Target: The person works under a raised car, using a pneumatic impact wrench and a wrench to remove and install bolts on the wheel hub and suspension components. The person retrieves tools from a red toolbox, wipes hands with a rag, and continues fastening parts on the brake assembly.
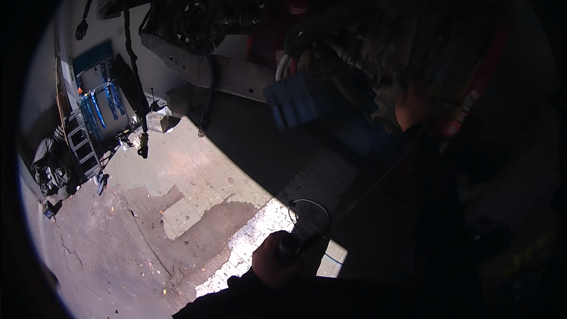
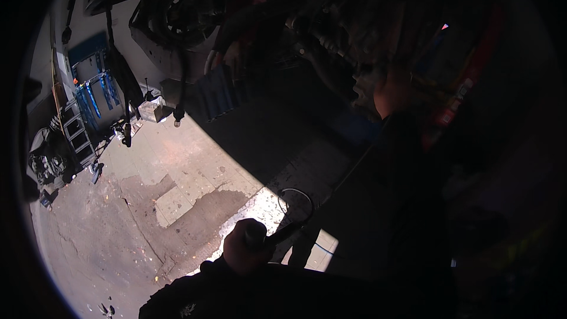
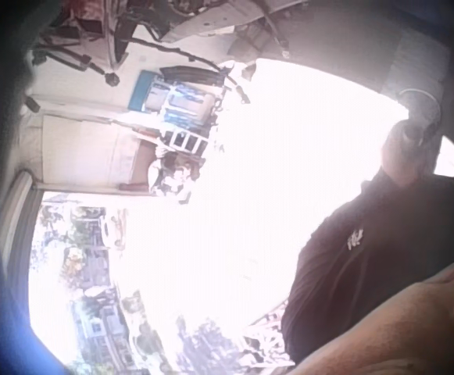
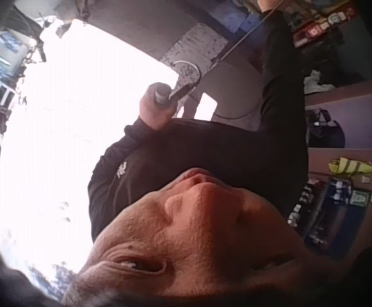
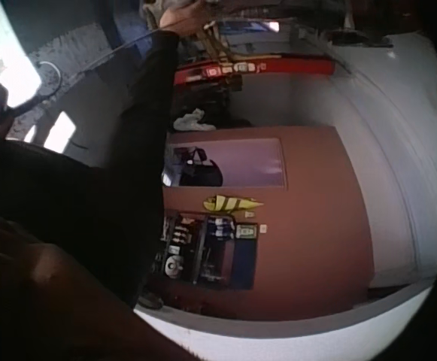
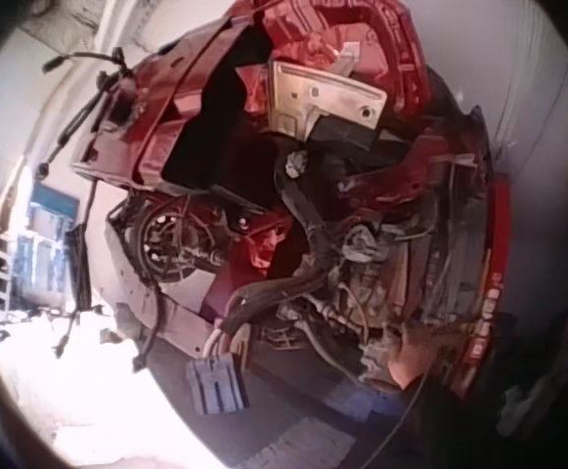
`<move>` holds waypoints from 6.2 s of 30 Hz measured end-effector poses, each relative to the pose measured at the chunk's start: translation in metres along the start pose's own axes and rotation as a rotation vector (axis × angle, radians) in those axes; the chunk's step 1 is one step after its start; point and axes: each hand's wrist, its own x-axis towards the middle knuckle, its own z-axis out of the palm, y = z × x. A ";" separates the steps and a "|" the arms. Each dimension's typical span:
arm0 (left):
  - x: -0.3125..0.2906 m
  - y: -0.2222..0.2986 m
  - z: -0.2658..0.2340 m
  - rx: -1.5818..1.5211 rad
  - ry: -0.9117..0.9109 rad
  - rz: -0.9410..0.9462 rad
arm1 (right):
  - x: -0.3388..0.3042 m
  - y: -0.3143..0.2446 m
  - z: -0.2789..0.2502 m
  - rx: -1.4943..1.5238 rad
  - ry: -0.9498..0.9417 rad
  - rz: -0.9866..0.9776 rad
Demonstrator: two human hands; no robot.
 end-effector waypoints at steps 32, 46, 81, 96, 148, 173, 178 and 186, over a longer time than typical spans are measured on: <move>0.018 0.016 0.050 -0.030 -0.081 0.177 | -0.012 0.010 0.019 0.202 0.131 -0.013; 0.018 0.020 0.051 -0.004 -0.122 0.025 | -0.009 0.004 0.013 0.181 0.138 0.010; 0.005 0.017 0.053 -0.034 -0.051 -0.009 | -0.058 -0.008 -0.045 0.396 0.107 -0.154; -0.048 0.015 0.019 -0.284 0.607 -0.125 | -0.285 -0.208 -0.151 1.197 -0.599 -0.701; -0.878 -0.231 -0.008 0.332 1.732 -1.522 | -0.478 -0.585 -0.694 1.941 -0.984 -1.778; -1.000 -0.250 -0.107 0.704 0.598 -1.530 | -0.469 -0.527 -0.633 1.884 -1.101 -1.418; -0.985 -0.236 -0.108 0.647 0.678 -1.713 | -0.458 -0.479 -0.581 1.837 -1.166 -1.235; -0.754 -0.241 -0.155 1.145 0.807 -1.114 | -0.476 -0.370 -0.465 1.723 -0.986 -0.796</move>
